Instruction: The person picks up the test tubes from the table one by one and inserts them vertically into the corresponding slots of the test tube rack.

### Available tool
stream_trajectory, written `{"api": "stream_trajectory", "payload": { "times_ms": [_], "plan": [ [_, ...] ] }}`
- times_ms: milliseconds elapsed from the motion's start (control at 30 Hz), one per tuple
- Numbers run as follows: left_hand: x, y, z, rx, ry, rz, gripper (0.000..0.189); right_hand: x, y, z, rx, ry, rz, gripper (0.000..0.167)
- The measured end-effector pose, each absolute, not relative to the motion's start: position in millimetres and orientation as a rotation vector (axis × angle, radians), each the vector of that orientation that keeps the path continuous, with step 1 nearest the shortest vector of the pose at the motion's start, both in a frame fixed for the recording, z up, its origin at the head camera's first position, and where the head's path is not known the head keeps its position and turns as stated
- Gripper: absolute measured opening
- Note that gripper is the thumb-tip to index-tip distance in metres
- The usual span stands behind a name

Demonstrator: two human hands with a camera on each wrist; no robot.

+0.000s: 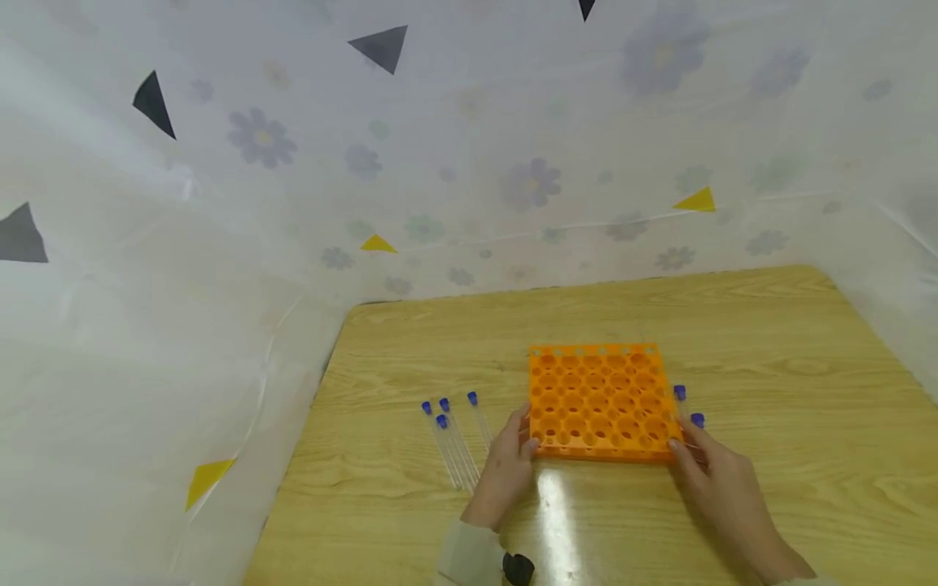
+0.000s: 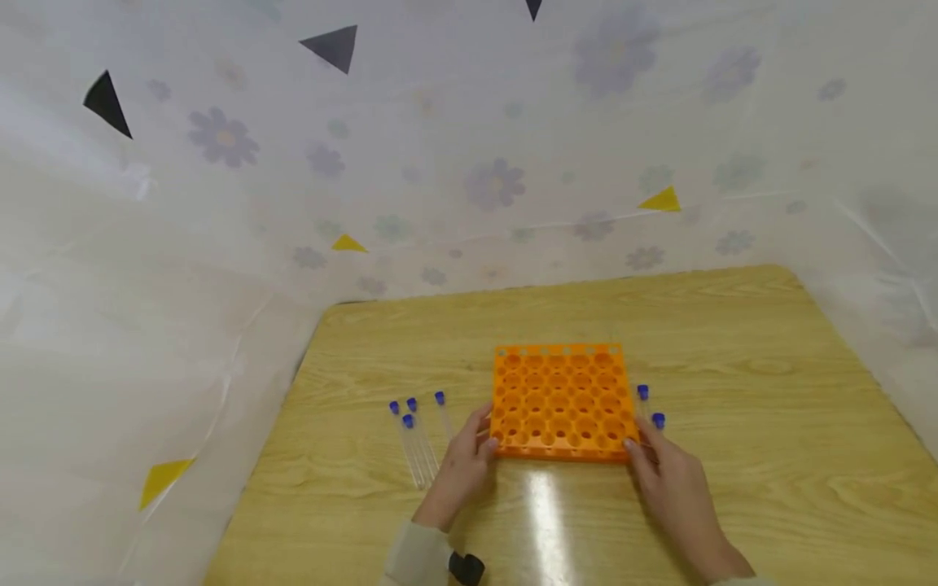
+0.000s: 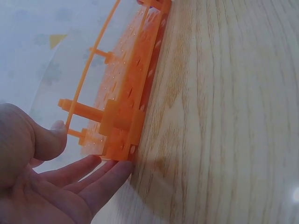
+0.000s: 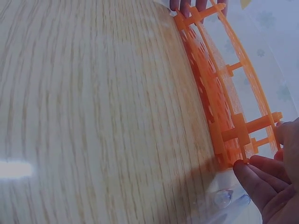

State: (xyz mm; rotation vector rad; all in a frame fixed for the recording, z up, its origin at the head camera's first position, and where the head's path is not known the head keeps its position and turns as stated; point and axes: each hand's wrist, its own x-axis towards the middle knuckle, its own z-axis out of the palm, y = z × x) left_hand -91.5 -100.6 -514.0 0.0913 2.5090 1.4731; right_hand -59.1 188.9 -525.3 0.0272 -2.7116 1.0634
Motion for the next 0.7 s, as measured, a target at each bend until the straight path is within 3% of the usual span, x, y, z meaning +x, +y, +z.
{"api": "stream_trajectory", "payload": {
  "times_ms": [700],
  "plan": [
    [-89.1,-99.1,-512.3,0.071,2.514,1.472,0.053,-58.9,187.3,-521.7,0.014,-2.705,1.097,0.043]
  ]
}}
